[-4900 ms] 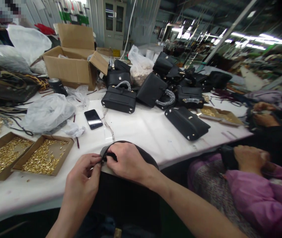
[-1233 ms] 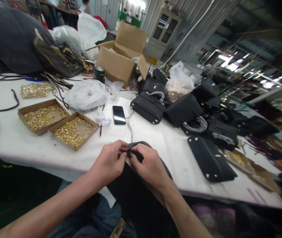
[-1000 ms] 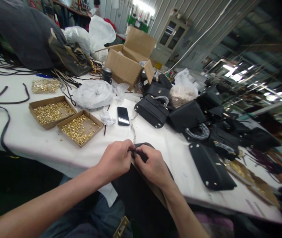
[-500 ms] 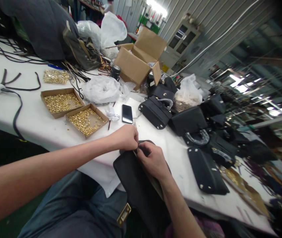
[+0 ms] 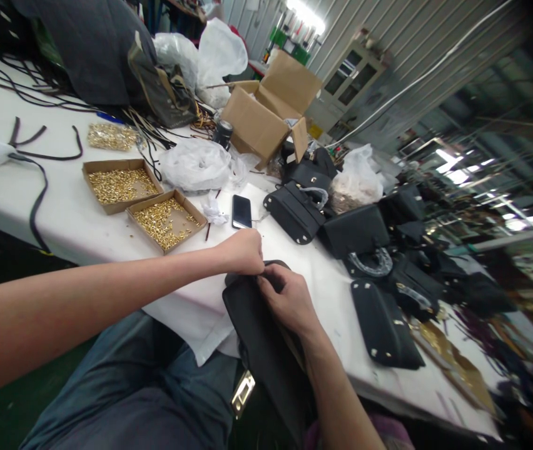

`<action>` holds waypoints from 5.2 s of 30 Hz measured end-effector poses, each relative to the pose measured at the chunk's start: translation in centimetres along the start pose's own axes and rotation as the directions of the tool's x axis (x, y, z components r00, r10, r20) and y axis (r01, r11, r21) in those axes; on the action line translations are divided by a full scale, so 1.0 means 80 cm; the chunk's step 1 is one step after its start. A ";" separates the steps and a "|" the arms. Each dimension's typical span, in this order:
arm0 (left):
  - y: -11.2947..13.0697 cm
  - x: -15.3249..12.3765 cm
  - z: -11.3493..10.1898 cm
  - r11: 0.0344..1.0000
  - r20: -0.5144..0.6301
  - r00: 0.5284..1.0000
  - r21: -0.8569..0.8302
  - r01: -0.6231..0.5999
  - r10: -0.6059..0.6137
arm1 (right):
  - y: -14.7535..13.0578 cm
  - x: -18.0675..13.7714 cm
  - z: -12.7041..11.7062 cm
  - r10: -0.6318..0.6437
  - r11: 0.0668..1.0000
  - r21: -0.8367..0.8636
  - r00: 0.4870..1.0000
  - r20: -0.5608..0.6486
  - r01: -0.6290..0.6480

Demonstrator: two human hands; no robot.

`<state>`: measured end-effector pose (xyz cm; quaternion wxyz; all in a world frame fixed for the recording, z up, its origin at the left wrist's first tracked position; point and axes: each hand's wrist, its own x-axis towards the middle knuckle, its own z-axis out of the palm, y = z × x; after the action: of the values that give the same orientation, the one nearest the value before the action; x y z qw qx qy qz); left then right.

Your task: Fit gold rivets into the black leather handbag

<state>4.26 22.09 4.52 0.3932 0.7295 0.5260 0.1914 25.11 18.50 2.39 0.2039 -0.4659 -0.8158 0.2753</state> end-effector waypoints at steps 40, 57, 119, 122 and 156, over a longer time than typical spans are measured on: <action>-0.006 -0.023 0.013 0.985 -0.045 0.995 0.149 -0.086 0.093 | 0.003 0.011 0.007 -0.020 0.999 -0.033 0.999 -0.049 0.019; -0.016 -0.001 0.012 0.962 0.047 0.976 0.166 -0.215 0.210 | 0.007 0.008 0.002 -0.020 1.000 -0.023 0.999 -0.043 0.019; -0.027 -0.007 0.041 0.993 -0.172 0.981 0.083 -0.080 0.094 | 0.009 0.003 -0.020 0.248 0.907 0.303 0.953 0.173 -0.291; -0.028 -0.007 0.040 0.993 -0.178 0.978 0.068 -0.096 0.107 | 0.014 0.001 -0.019 0.309 0.848 0.391 0.933 0.183 -0.357; -0.054 0.001 0.024 0.958 0.051 0.982 -0.231 -0.168 0.184 | 0.001 0.001 0.019 0.338 0.917 0.220 0.941 0.014 -0.333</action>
<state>2.98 21.99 -0.03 0.4736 0.7304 0.4193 0.2578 24.23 18.18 1.22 0.2138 -0.5767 -0.6860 0.3888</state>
